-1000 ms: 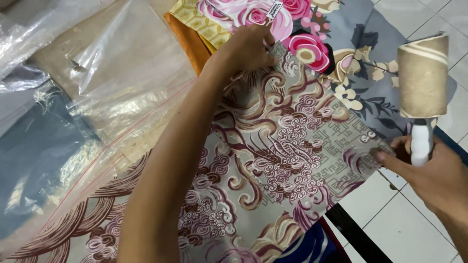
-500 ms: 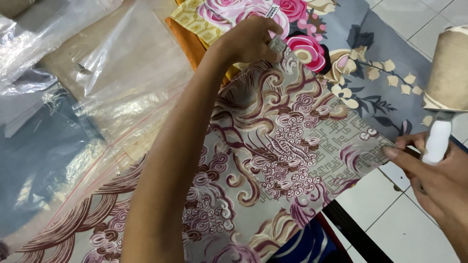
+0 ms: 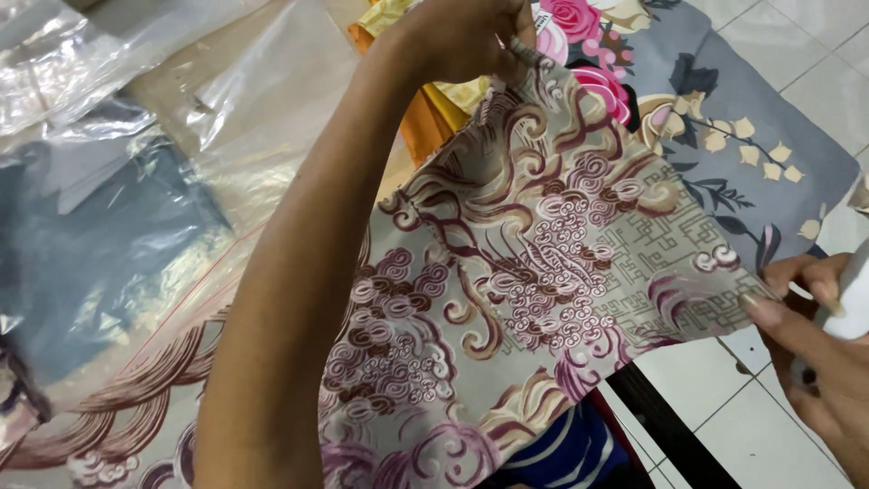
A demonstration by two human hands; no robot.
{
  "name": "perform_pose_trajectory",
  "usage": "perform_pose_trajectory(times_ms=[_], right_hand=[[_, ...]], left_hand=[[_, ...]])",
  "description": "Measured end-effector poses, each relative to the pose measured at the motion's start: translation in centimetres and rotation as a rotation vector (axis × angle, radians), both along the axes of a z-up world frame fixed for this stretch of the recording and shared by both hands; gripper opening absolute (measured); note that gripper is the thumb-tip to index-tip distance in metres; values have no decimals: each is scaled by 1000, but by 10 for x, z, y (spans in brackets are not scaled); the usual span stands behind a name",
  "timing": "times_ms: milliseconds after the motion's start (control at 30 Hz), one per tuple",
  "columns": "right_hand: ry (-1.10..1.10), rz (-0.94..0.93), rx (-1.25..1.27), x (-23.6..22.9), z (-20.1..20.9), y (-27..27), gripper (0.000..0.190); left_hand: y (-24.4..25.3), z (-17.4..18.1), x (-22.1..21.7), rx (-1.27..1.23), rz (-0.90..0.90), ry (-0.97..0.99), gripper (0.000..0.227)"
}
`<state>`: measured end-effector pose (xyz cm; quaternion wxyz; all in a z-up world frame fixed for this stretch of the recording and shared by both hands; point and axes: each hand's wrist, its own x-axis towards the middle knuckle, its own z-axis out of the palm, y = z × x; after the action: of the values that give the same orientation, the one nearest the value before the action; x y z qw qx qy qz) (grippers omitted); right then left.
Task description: Using a lint roller to remove lint and debris from a piece of patterned fabric
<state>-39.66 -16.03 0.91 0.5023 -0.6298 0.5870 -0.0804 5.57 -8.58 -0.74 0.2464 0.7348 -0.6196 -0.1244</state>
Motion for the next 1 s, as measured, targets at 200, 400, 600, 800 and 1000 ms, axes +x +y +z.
perform_pose_trajectory(times_ms=[200,400,600,800,1000], right_hand=[[-428,302,-210,-24,-10,8,36],[-467,330,-216,-18,14,41,42],[-642,396,-141,-21,12,60,49],[-761,511,-65,-23,19,80,44],[-644,634,-166,-21,28,104,43]], left_hand=[[33,22,-6,-137,-59,-41,38],[67,44,-14,-156,-11,-53,14],[110,59,-10,-236,-70,91,25],[178,101,-57,86,264,32,37],[220,104,-81,99,360,216,45]])
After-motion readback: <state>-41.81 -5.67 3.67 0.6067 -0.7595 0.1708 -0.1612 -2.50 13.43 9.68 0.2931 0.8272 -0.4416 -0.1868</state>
